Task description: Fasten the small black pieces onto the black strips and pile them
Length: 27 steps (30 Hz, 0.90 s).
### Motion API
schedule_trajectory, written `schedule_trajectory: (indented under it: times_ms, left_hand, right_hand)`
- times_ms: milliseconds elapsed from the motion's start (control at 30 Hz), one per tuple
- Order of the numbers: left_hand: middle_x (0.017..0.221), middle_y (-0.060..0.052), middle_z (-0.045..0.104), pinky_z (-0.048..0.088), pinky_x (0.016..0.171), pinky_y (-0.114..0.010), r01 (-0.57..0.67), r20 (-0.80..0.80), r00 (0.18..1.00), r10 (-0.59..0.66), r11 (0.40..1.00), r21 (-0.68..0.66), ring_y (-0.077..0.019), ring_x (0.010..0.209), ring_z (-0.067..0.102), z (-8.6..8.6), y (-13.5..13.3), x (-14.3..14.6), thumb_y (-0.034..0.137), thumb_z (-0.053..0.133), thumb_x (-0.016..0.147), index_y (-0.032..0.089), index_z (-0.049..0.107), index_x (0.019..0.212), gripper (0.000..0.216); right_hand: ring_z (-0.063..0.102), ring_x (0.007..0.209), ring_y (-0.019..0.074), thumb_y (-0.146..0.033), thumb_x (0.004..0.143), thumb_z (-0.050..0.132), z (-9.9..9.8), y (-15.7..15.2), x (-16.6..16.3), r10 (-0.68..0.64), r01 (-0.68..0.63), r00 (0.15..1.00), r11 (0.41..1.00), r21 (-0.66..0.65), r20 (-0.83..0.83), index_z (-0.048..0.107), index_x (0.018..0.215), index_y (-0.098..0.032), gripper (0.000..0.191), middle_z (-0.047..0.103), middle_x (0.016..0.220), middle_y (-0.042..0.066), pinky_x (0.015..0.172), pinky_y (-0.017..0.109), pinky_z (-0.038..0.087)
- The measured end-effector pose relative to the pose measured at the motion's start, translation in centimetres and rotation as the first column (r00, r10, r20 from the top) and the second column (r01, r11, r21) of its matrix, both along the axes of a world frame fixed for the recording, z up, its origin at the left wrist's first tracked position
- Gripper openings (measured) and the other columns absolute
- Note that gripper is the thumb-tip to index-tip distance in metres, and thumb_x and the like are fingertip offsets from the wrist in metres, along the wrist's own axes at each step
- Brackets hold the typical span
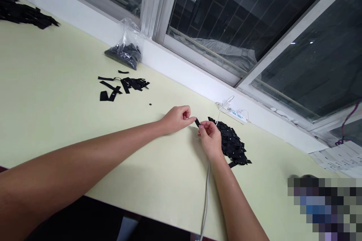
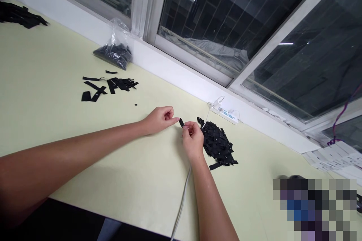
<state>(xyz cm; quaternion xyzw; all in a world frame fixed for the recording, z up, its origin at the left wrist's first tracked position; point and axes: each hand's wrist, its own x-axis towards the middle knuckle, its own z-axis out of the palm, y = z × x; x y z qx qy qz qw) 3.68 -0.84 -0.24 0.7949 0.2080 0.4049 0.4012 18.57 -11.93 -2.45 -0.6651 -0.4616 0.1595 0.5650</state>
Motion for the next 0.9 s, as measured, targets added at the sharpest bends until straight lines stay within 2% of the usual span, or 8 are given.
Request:
schedule_trajectory:
  times_ms: [67, 133, 167, 233, 300, 400, 733, 900]
  left_hand:
    - [0.081, 0.0, 0.059, 0.037, 0.06, -0.025, 0.044, 0.055, 0.997, -0.046, 0.998, 0.037, -0.0124, 0.069, 0.05, -0.3, 0.3, 0.0, 0.026, 0.056, 0.081, 0.019, 0.056, 0.081, 0.007]
    - [0.09, -0.003, 0.064, 0.041, 0.068, -0.026, 0.115, 0.076, 0.99, -0.121, 0.99, 0.081, -0.0141, 0.077, 0.055, -0.3, 0.4, 0.0, 0.016, 0.045, 0.079, 0.018, 0.061, 0.082, 0.017]
    - [0.086, -0.003, 0.064, 0.042, 0.07, -0.027, 0.15, 0.066, 0.986, -0.156, 0.984, 0.091, -0.0143, 0.076, 0.055, -0.2, 0.4, -0.1, 0.012, 0.041, 0.077, 0.017, 0.062, 0.076, 0.021]
    - [0.066, -0.001, 0.057, 0.039, 0.064, -0.027, 0.202, 0.032, 0.978, -0.205, 0.977, 0.068, -0.0133, 0.064, 0.05, 0.0, 0.5, -0.3, 0.01, 0.037, 0.072, 0.017, 0.055, 0.062, 0.022]
    - [0.052, 0.002, 0.042, 0.031, 0.054, -0.027, 0.227, 0.034, 0.973, -0.228, 0.974, 0.014, -0.0117, 0.052, 0.038, 0.3, 0.6, -0.5, 0.011, 0.037, 0.068, 0.018, 0.044, 0.054, 0.017]
    - [0.048, 0.003, 0.031, 0.023, 0.048, -0.028, 0.263, 0.075, 0.963, -0.26, 0.964, -0.044, -0.0108, 0.048, 0.028, 0.7, 0.5, -0.6, 0.014, 0.036, 0.064, 0.019, 0.036, 0.053, 0.012]
    - [0.046, 0.002, 0.028, 0.02, 0.048, -0.029, 0.289, 0.039, 0.957, -0.287, 0.954, -0.075, -0.0117, 0.048, 0.025, 1.1, -0.2, -0.5, 0.017, 0.036, 0.061, 0.02, 0.033, 0.05, 0.011]
    - [0.05, 0.003, 0.031, 0.027, 0.05, -0.029, 0.208, 0.015, 0.978, -0.208, 0.974, -0.084, -0.0127, 0.05, 0.03, 0.4, 0.4, -0.5, 0.017, 0.037, 0.07, 0.02, 0.037, 0.055, 0.015]
  right_hand:
    - [0.058, 0.069, 0.0163, -0.037, 0.08, 0.063, 0.0, 0.0, 0.0, -0.002, 0.002, 1.0, 1.0, -0.007, 0.015, 0.062, 0.094, -0.021, 0.022, 0.062, 0.084, 0.002, 0.062, 0.031, 0.053]
    - [0.058, 0.07, 0.0164, -0.037, 0.08, 0.062, -0.1, 0.0, 0.0, -0.008, 0.008, 0.999, 1.0, -0.018, 0.033, 0.062, 0.095, -0.021, 0.022, 0.062, 0.084, 0.003, 0.062, 0.031, 0.053]
    - [0.058, 0.069, 0.0165, -0.037, 0.08, 0.062, -0.1, 0.0, 0.0, -0.01, 0.011, 0.999, 1.0, -0.023, 0.041, 0.062, 0.095, -0.021, 0.022, 0.062, 0.084, 0.003, 0.062, 0.031, 0.053]
    - [0.058, 0.069, 0.0166, -0.037, 0.08, 0.062, -0.1, 0.0, -0.1, -0.014, 0.015, 0.999, 0.999, -0.029, 0.05, 0.062, 0.095, -0.021, 0.022, 0.063, 0.084, 0.003, 0.061, 0.03, 0.052]
    - [0.058, 0.069, 0.0166, -0.037, 0.081, 0.061, -0.1, 0.0, -0.1, -0.013, 0.015, 0.998, 0.999, -0.032, 0.054, 0.062, 0.095, -0.021, 0.022, 0.063, 0.085, 0.003, 0.061, 0.03, 0.052]
    - [0.059, 0.069, 0.0168, -0.037, 0.081, 0.06, 0.0, -0.1, -0.1, -0.014, 0.016, 0.998, 0.999, -0.035, 0.061, 0.061, 0.095, -0.021, 0.021, 0.064, 0.085, 0.003, 0.061, 0.03, 0.051]
    - [0.058, 0.069, 0.017, -0.037, 0.081, 0.061, 0.1, -0.1, -0.2, -0.019, 0.024, 0.995, 0.998, -0.05, 0.102, 0.062, 0.096, -0.021, 0.022, 0.065, 0.086, 0.004, 0.063, 0.031, 0.05]
    - [0.059, 0.07, 0.0177, -0.039, 0.08, 0.061, -0.1, 0.0, -0.1, -0.021, 0.026, 0.994, 0.999, -0.042, 0.103, 0.063, 0.095, -0.021, 0.023, 0.067, 0.085, 0.004, 0.064, 0.031, 0.05]
